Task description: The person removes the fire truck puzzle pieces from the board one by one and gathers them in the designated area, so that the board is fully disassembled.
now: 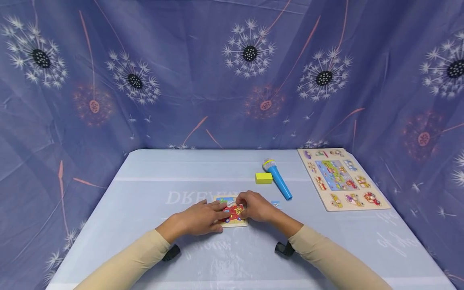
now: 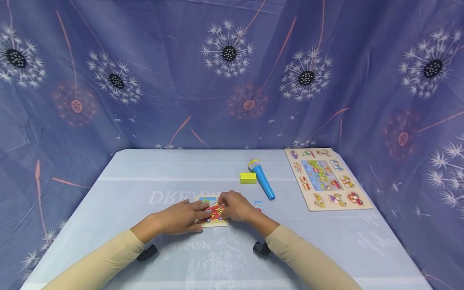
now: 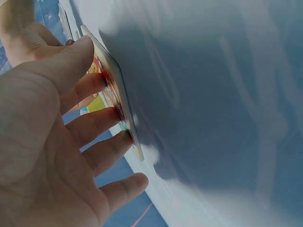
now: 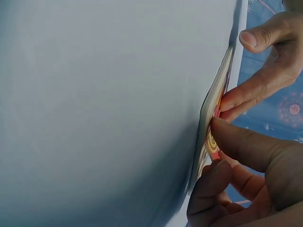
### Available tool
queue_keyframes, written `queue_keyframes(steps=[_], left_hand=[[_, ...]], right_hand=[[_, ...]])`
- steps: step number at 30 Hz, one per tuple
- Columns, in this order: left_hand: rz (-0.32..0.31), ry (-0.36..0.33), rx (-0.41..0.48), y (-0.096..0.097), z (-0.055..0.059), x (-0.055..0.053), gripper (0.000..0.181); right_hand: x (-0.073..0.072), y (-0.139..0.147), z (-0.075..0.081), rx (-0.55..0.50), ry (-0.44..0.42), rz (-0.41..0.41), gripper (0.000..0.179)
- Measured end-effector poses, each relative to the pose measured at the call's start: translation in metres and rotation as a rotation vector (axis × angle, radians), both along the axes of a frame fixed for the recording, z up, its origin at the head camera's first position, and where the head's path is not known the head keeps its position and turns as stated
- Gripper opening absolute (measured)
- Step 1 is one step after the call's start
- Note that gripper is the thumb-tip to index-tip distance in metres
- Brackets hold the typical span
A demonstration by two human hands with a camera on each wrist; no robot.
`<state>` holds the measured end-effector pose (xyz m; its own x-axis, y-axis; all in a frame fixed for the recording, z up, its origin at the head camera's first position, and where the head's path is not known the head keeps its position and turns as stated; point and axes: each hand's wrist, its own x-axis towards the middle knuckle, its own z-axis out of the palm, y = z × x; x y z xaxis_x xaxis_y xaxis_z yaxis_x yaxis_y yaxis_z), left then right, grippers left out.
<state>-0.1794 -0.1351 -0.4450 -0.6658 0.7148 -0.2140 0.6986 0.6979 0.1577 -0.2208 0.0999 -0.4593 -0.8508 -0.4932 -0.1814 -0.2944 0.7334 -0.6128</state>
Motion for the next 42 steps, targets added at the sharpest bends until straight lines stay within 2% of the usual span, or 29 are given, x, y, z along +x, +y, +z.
queue_keyframes(steps=[13,25,37,42], left_hand=[[-0.004,0.0,0.007,-0.001,0.0,0.001,0.054],[0.009,-0.006,-0.006,0.0,0.0,0.002,0.055],[0.01,-0.005,0.005,-0.002,-0.002,0.001,0.054],[0.007,-0.013,0.013,-0.002,-0.003,0.001,0.054]], right_hand=[[-0.005,0.003,0.002,0.035,0.038,0.074,0.023],[-0.004,0.017,0.008,0.002,0.104,0.105,0.027],[0.004,0.06,0.017,-0.094,0.131,0.019,0.028],[0.01,0.085,0.019,-0.131,0.119,-0.044,0.028]])
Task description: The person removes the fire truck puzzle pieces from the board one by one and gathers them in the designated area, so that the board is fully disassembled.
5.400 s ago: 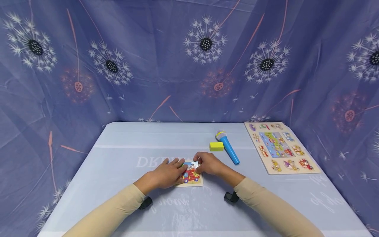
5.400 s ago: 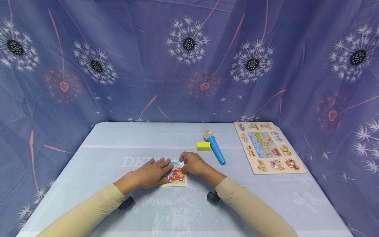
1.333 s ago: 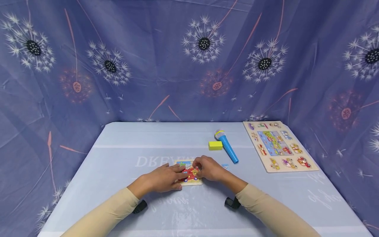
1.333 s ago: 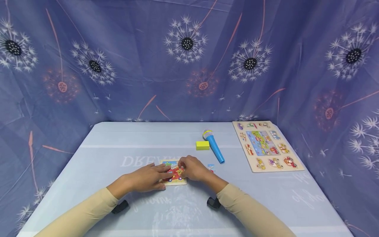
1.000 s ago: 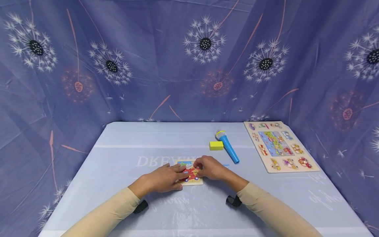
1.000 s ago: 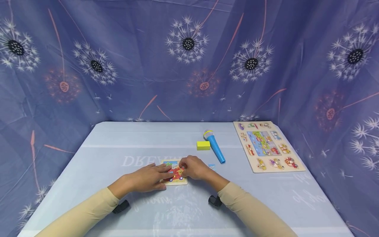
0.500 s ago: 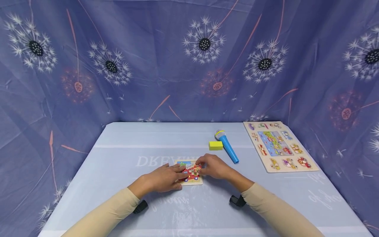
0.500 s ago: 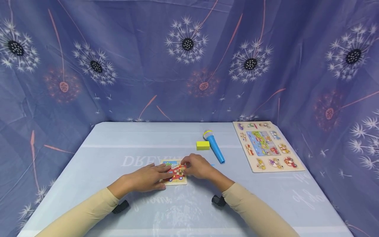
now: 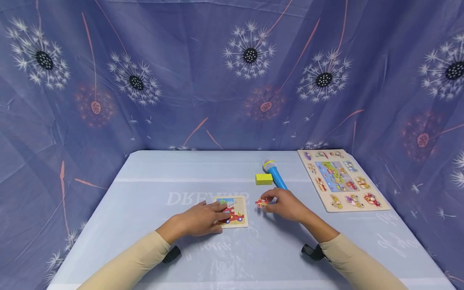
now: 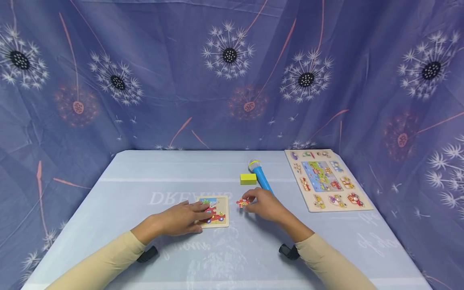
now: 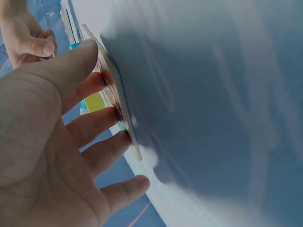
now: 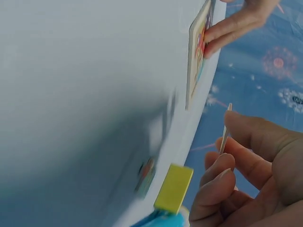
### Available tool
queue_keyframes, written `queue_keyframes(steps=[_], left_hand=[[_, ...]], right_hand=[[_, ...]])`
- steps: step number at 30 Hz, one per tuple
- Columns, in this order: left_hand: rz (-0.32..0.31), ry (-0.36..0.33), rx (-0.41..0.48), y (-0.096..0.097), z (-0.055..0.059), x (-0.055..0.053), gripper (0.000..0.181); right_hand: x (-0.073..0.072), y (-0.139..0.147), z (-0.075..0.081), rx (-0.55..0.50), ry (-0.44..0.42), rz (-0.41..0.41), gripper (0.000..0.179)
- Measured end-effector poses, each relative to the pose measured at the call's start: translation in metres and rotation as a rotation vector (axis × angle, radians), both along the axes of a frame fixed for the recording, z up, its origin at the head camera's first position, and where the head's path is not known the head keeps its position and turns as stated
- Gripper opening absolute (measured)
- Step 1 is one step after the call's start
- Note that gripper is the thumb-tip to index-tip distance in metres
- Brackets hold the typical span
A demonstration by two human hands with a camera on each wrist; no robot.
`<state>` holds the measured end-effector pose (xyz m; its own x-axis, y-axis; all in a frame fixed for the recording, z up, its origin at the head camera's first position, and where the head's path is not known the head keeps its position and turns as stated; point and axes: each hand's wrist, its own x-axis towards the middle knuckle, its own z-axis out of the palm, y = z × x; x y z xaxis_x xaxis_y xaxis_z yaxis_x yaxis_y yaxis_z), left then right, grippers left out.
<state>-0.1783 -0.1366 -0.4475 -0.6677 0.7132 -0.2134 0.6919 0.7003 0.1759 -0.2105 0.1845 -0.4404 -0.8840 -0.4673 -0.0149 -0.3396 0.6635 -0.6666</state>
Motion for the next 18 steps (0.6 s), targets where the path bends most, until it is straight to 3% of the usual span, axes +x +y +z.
queue_keyframes(steps=[8,18], left_hand=[[0.001,0.005,0.005,-0.002,0.0,0.002,0.054],[0.0,0.014,0.014,-0.002,0.0,0.002,0.054]], right_hand=[[0.013,0.033,-0.006,-0.002,-0.035,-0.046,0.028],[0.023,0.045,-0.02,0.063,-0.083,0.034,0.024]])
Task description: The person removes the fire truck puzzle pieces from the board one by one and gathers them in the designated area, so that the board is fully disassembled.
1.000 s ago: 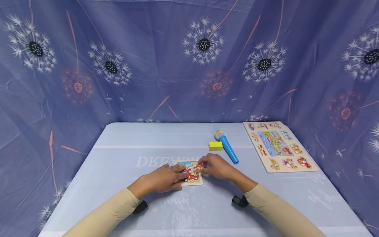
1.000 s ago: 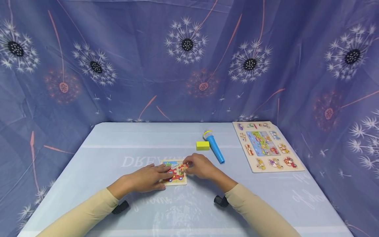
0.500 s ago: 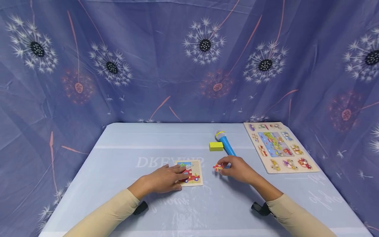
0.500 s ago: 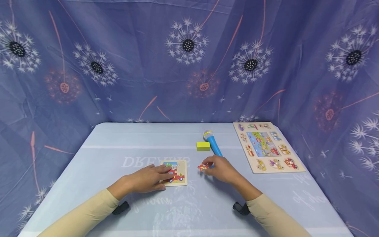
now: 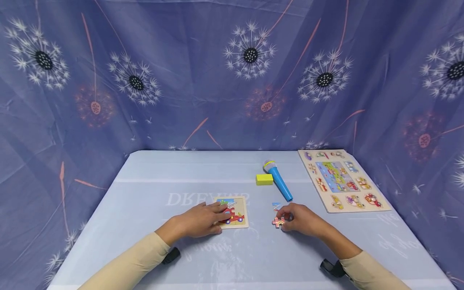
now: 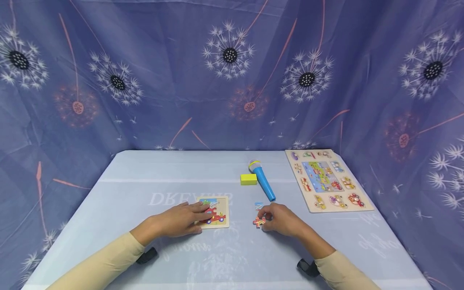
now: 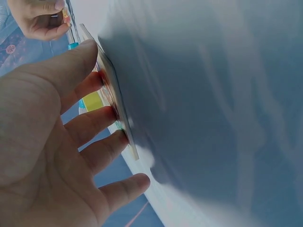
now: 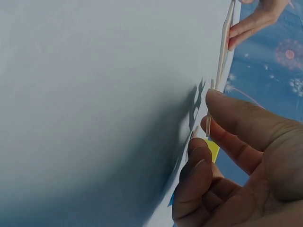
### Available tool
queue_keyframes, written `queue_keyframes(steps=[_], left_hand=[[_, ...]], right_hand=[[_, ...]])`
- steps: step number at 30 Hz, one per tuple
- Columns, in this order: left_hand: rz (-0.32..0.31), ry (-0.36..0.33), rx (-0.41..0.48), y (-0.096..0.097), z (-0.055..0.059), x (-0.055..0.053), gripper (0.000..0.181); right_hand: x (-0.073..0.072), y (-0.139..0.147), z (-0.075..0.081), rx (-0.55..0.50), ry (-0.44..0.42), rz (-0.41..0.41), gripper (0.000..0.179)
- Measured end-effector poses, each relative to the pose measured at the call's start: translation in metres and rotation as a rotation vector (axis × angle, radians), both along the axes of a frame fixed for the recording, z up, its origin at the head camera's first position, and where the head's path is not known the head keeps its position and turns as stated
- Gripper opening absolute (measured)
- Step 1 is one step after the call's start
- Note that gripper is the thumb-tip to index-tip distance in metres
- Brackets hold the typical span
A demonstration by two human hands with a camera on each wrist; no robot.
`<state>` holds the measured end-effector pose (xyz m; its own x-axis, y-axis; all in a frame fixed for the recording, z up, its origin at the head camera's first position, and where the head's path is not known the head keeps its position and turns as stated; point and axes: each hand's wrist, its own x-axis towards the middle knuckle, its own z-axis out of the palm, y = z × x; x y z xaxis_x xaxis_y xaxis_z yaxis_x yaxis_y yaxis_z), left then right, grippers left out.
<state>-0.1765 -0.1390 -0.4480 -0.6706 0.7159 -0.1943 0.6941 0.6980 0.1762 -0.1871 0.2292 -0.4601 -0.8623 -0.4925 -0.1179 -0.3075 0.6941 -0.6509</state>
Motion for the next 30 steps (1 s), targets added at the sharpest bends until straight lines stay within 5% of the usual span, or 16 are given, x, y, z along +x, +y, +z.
queue_keyframes(steps=[30], left_hand=[[0.0,-0.011,-0.005,0.004,0.005,-0.002,0.054]], right_hand=[[0.0,-0.004,0.01,0.084,0.003,-0.129,0.029]])
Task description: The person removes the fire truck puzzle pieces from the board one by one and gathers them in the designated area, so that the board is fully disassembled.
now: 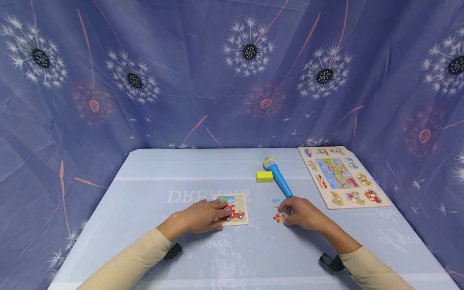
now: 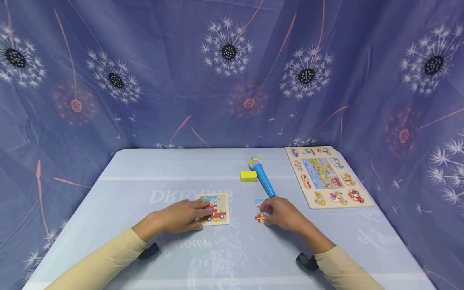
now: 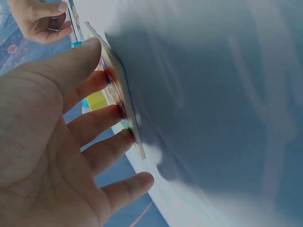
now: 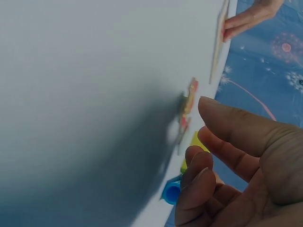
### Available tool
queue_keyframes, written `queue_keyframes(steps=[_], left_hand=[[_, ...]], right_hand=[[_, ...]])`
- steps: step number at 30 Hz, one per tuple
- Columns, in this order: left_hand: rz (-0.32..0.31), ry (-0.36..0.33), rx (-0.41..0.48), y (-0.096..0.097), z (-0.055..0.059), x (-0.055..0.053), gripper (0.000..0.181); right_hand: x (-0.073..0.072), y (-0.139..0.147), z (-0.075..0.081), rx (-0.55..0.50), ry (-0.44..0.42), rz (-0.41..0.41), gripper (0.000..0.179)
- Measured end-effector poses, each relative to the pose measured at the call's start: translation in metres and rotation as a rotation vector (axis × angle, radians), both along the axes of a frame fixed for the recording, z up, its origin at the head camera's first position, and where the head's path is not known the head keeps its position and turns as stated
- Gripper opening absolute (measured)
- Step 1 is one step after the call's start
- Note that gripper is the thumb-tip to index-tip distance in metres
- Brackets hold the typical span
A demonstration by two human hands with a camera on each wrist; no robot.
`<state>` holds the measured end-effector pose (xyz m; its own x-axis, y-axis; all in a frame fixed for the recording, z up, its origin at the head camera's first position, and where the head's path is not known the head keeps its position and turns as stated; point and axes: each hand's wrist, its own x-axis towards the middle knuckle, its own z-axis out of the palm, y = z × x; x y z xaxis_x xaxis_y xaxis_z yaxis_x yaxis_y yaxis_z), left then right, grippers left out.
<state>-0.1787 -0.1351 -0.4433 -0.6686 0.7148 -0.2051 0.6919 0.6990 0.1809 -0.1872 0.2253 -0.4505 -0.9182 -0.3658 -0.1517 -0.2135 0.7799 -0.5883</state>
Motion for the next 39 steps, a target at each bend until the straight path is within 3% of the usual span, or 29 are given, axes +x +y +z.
queue_keyframes(steps=[10,15,19,22,29,39], left_hand=[[-0.032,0.042,0.035,0.006,0.004,-0.005,0.045],[-0.033,0.038,0.08,0.008,0.004,-0.009,0.039],[0.012,0.067,0.106,0.006,0.005,-0.012,0.041],[0.046,0.101,0.086,0.005,0.005,-0.016,0.047],[0.068,0.083,-0.021,0.005,-0.002,-0.023,0.056],[0.087,0.059,-0.066,0.009,-0.002,-0.022,0.054]], right_hand=[[-0.011,-0.011,0.019,-0.134,0.022,0.066,0.02],[-0.013,-0.028,0.019,-0.148,-0.016,0.112,0.02],[-0.016,-0.049,0.014,-0.142,-0.03,0.147,0.02],[-0.018,-0.069,0.01,-0.127,-0.04,0.166,0.022],[-0.013,-0.107,-0.001,-0.026,-0.009,0.219,0.037],[-0.01,-0.118,-0.011,0.026,0.067,0.213,0.03]])
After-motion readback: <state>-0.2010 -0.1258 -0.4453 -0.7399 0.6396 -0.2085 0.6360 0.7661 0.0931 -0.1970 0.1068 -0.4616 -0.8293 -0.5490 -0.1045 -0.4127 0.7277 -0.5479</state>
